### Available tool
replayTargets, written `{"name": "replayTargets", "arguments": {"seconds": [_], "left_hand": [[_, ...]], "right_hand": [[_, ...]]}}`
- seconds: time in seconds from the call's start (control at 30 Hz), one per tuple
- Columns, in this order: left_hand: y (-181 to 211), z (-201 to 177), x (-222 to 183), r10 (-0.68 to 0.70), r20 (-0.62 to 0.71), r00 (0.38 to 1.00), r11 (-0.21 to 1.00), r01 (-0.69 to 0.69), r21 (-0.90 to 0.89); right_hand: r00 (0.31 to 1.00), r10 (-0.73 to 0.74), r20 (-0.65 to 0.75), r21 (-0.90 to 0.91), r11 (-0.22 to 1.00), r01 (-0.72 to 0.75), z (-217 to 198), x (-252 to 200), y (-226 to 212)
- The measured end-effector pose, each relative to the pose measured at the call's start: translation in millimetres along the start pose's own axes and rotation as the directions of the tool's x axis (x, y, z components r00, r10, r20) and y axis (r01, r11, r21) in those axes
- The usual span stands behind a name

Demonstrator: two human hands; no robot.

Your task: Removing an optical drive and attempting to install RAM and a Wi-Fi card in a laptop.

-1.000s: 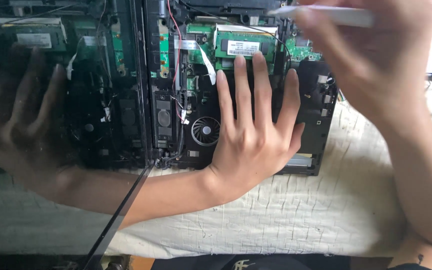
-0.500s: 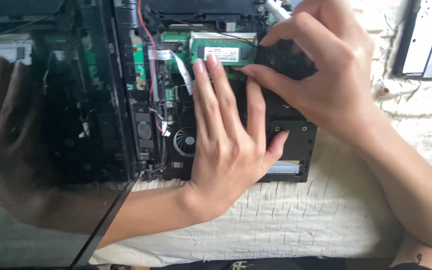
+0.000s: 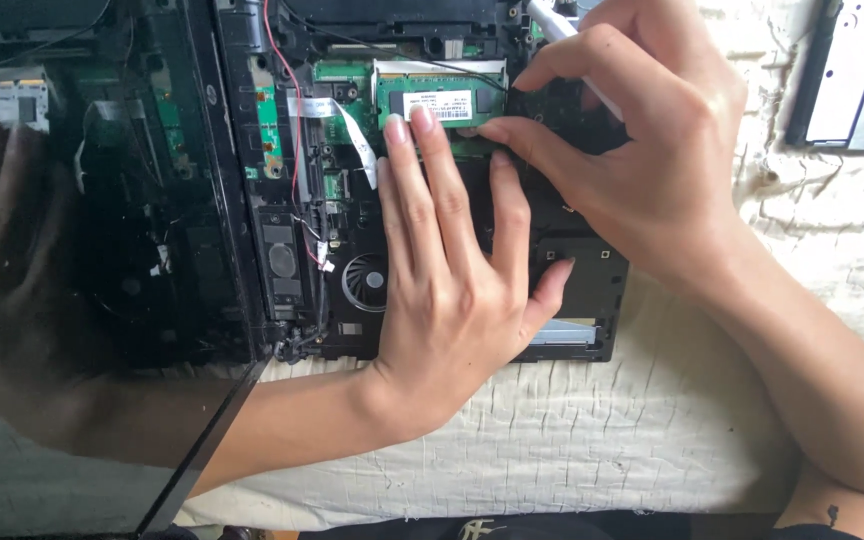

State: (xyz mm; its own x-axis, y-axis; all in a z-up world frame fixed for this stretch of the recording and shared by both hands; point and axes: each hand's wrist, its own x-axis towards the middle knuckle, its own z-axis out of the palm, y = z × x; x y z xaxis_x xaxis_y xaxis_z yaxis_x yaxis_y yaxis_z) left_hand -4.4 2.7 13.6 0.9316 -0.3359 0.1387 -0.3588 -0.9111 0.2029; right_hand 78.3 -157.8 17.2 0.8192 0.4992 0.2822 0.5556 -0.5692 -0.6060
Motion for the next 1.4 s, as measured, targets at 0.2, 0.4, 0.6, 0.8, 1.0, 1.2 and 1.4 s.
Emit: {"name": "replayTargets", "arguments": {"seconds": [0.2,0.4,0.6,0.8,1.0,1.2,1.4], "left_hand": [[2,5,-2,0.009,0.0,1.0,0.999,-0.009,-0.037],[1,7,0,0.041,0.071,0.997,0.993,-0.033,-0.113],[5,0,-2,0.014,0.08,0.997,0.999,-0.01,-0.045],[5,-2,-4,-0.009,0.062,0.998,1.0,0.008,0.008],[3,-5,-2,-0.059,0.131,0.99,0.997,0.064,-0.04],[0,-2,0,-0.021,0.133,0.991,1.0,0.022,-0.011],[1,-1,-2,-0.021,0.082,0.996,1.0,0.019,0.024]], "right_hand": [[0.998,0.019,-0.063,-0.02,1.0,-0.02,5,-1,-4],[0.996,0.022,-0.082,-0.015,1.0,-0.023,8,-2,-3],[0.996,-0.014,-0.088,-0.021,1.0,0.012,10,3,-3],[0.997,-0.005,-0.078,-0.062,0.998,0.0,11,7,-5],[0.997,0.022,-0.069,-0.1,0.995,-0.029,12,7,-5],[0.997,0.009,-0.072,-0.125,0.992,-0.018,13,7,-5],[0.997,0.004,-0.072,-0.104,0.995,-0.012,13,7,-2]]}}
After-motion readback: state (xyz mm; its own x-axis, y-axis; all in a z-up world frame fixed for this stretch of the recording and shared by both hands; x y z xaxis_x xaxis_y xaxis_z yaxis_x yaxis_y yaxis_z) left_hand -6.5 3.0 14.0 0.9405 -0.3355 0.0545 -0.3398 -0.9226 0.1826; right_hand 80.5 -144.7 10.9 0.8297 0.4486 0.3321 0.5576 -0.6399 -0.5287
